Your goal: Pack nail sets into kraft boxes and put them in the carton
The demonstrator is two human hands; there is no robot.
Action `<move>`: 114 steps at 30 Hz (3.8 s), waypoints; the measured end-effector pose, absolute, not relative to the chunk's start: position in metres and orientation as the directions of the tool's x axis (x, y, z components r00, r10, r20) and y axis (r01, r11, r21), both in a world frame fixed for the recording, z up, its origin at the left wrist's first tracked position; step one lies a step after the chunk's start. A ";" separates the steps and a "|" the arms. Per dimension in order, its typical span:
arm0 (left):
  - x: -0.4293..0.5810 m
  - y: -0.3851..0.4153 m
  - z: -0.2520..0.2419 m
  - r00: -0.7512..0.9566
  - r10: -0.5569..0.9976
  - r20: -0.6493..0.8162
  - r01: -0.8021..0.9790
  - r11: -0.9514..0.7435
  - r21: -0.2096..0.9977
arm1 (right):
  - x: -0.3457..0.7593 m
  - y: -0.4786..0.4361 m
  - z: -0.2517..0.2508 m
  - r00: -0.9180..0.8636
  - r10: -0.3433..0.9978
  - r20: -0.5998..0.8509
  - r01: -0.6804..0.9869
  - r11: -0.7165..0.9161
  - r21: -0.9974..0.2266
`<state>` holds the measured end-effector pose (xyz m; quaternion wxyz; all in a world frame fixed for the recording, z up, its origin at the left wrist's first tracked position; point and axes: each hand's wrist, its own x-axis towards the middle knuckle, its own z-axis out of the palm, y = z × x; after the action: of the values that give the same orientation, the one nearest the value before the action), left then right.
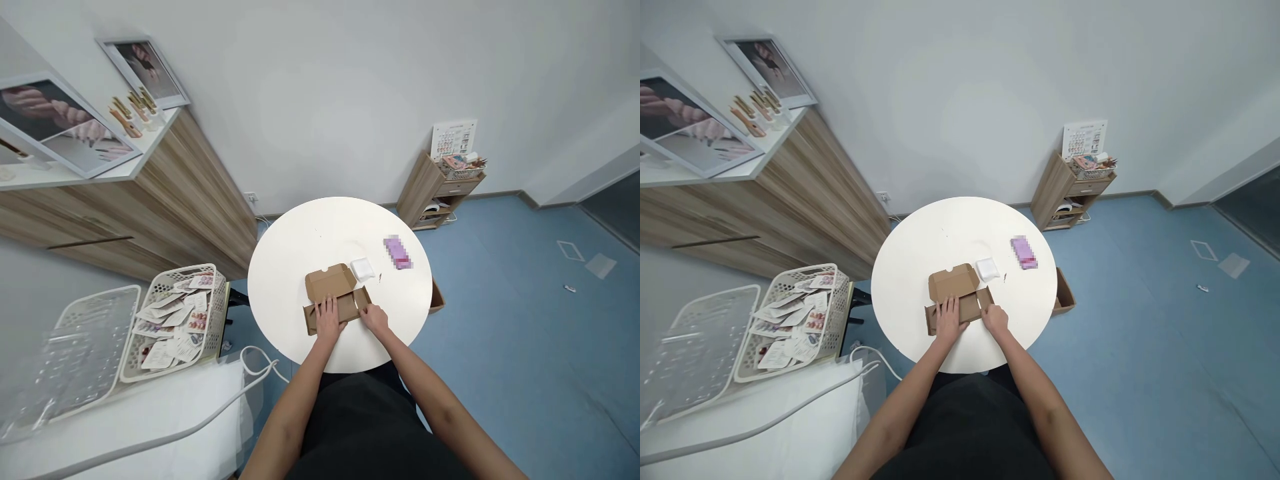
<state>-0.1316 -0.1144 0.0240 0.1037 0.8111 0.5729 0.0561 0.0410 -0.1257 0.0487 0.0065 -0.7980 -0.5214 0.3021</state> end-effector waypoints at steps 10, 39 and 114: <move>-0.168 -0.097 0.025 0.528 0.846 -0.075 0.807 -0.472 0.355 | 0.035 -0.116 0.052 0.184 0.864 -0.468 0.901 -0.339 -0.272; -0.165 -0.094 0.033 0.487 0.840 -0.237 0.842 -0.380 0.383 | 0.027 -0.095 0.074 0.227 0.831 -0.508 0.884 -0.395 -0.252; -0.172 -0.124 0.072 0.069 0.894 -0.442 0.984 0.011 0.177 | 0.019 -0.090 0.075 -0.286 0.813 -0.507 0.949 0.167 -0.267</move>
<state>-0.1720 -0.1239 0.0717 0.2244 0.6959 0.6748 -0.0999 0.0195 -0.0904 0.0753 -0.1242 -0.5845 -0.7537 0.2737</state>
